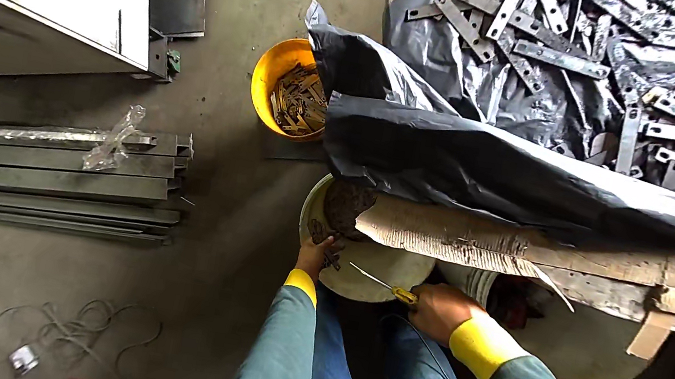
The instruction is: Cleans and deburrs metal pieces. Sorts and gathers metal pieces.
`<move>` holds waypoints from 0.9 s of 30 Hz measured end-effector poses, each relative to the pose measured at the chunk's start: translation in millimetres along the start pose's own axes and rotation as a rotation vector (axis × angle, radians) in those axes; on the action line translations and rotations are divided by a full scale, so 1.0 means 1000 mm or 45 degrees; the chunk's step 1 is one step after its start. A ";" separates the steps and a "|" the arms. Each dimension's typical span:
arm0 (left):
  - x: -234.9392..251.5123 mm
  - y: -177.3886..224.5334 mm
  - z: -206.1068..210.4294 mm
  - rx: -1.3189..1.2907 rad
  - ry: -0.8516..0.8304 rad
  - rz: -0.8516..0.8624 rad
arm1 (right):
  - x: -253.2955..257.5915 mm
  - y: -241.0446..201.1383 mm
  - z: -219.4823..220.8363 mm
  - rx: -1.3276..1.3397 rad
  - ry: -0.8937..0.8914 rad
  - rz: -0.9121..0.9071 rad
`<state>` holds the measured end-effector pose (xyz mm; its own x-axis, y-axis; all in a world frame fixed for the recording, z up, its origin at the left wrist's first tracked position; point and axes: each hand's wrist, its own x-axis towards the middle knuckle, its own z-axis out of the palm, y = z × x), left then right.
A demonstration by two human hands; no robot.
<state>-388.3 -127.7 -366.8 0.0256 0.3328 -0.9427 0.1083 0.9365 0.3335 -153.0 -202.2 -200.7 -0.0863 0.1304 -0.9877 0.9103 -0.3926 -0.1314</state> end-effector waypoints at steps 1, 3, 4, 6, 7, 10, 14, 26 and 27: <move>-0.001 0.002 0.002 0.051 0.010 0.001 | 0.001 0.000 0.001 -0.003 0.000 -0.006; -0.001 0.003 0.002 0.070 -0.004 -0.003 | 0.004 -0.002 0.002 -0.001 -0.010 0.008; 0.001 0.002 0.001 0.025 -0.008 0.002 | 0.005 -0.003 0.002 -0.001 -0.024 0.012; 0.002 0.000 -0.002 -0.024 -0.001 0.022 | 0.008 -0.004 0.003 -0.016 -0.040 0.011; 0.002 0.000 -0.005 0.026 -0.020 0.025 | 0.010 -0.004 0.004 -0.020 -0.038 0.008; 0.003 0.003 -0.012 0.307 -0.082 0.055 | 0.011 -0.005 0.003 0.001 -0.018 -0.003; 0.005 0.005 -0.012 0.523 -0.039 0.127 | 0.006 -0.009 -0.004 0.030 -0.024 0.010; 0.012 0.011 -0.022 0.820 0.121 0.182 | 0.011 -0.008 -0.001 0.030 -0.024 0.021; 0.013 0.010 -0.025 0.823 0.115 0.170 | 0.011 -0.010 -0.001 0.033 -0.025 0.030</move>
<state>-411.2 -111.3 -375.2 -0.0003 0.4759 -0.8795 0.6847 0.6411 0.3466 -162.4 -196.0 -210.4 -0.0729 0.1027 -0.9920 0.9015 -0.4186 -0.1096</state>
